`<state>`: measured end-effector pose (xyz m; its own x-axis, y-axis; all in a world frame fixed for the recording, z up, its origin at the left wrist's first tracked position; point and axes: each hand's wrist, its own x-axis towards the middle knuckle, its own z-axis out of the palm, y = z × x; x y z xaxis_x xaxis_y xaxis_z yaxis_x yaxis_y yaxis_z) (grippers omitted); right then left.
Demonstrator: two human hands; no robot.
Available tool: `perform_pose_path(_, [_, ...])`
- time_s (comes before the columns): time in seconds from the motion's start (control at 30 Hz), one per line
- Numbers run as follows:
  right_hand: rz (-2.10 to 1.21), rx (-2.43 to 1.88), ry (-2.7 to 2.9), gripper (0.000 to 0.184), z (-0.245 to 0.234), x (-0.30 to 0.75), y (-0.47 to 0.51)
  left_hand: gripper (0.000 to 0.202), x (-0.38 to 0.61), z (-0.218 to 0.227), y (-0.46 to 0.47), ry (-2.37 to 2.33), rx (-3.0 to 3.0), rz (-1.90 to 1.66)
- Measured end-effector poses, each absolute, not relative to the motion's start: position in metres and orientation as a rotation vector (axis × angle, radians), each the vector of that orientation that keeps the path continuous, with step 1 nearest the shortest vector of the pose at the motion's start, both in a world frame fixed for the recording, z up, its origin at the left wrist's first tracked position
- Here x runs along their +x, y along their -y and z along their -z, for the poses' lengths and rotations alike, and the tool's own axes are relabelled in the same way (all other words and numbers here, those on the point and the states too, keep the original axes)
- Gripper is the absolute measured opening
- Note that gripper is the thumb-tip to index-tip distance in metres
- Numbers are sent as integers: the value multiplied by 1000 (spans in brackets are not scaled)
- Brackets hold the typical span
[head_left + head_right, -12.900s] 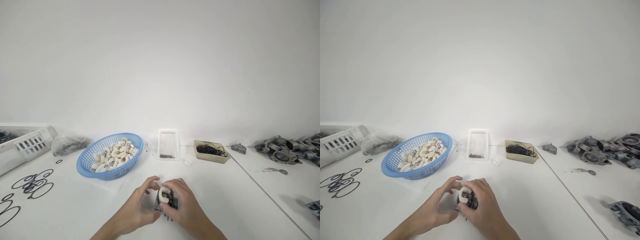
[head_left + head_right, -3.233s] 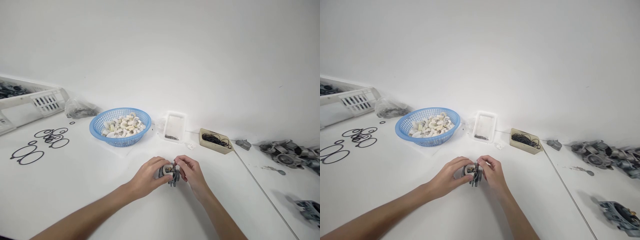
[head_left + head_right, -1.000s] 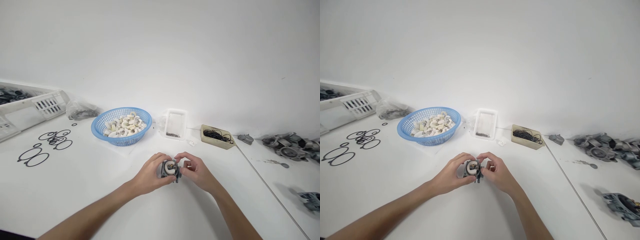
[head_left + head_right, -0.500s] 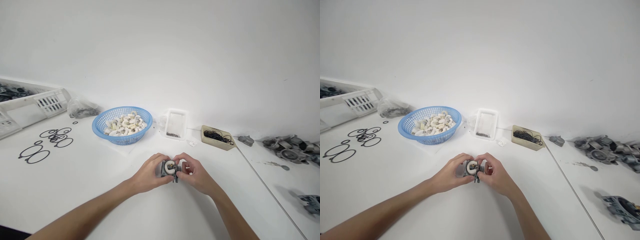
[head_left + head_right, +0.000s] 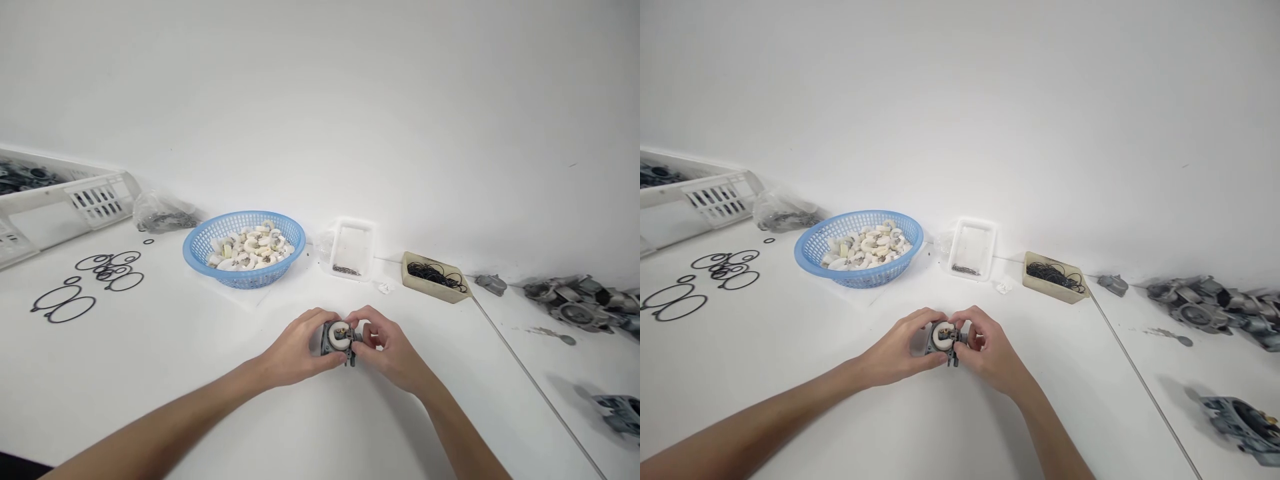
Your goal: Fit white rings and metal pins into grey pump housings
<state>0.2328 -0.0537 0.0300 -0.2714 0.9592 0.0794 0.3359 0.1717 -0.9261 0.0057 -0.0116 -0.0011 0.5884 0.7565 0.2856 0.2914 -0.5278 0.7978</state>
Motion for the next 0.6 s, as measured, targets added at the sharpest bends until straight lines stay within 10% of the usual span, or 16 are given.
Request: perform_pose_path(0.6, [-1067,-1250,1756,22,-28,233,53,45,6,2,12,-856,2068,-785])
